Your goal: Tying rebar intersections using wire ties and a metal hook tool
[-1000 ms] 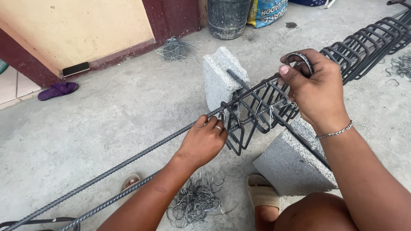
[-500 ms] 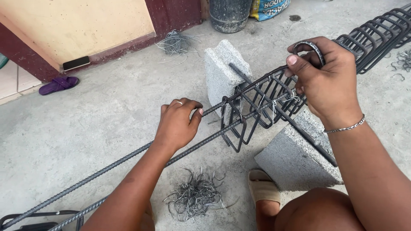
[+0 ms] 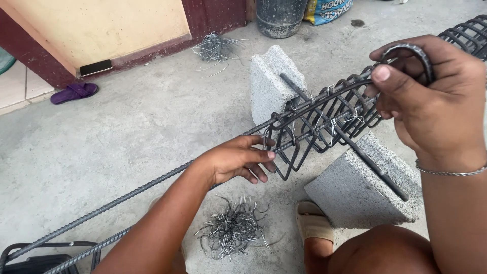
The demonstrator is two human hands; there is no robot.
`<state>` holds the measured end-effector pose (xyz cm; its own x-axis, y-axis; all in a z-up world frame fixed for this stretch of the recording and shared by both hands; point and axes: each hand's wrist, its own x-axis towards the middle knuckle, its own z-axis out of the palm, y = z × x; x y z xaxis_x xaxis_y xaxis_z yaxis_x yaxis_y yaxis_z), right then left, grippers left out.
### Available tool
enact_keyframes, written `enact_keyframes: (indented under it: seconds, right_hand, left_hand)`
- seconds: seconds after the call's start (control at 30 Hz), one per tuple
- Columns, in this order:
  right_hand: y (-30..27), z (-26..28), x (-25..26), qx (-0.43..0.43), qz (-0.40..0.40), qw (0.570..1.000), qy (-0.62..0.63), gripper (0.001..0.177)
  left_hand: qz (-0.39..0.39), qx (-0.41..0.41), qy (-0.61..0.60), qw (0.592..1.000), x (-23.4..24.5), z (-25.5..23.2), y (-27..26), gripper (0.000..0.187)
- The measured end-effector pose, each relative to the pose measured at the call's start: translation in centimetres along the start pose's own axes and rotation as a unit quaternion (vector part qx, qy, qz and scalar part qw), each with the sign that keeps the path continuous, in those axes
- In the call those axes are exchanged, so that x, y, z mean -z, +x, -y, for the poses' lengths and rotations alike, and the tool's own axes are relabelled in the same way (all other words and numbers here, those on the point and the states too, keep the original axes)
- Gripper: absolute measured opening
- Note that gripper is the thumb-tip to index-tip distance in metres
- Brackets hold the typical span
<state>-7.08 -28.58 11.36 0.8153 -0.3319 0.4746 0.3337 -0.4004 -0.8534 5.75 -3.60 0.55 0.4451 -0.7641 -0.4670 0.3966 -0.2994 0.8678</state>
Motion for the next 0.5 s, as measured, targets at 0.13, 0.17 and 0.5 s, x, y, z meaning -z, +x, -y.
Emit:
enact_keyframes:
  seconds: [0.13, 0.17, 0.5]
  right_hand:
    - [-0.1, -0.6, 1.0, 0.018, 0.026, 0.999, 0.024, 0.018]
    - [0.0, -1.0, 1.4, 0.010, 0.011, 1.000, 0.004, 0.022]
    - [2.5, -9.6, 3.5, -0.024, -0.019, 0.992, -0.125, 0.025]
  left_hand:
    - [0.023, -0.017, -0.051, 0.998, -1.4, 1.5, 1.3, 0.045]
    - [0.020, -0.015, -0.048, 0.999, -1.8, 1.9, 1.7, 0.029]
    - [0.024, 0.144, 0.063, 0.987, -7.9, 3.7, -1.9, 0.009]
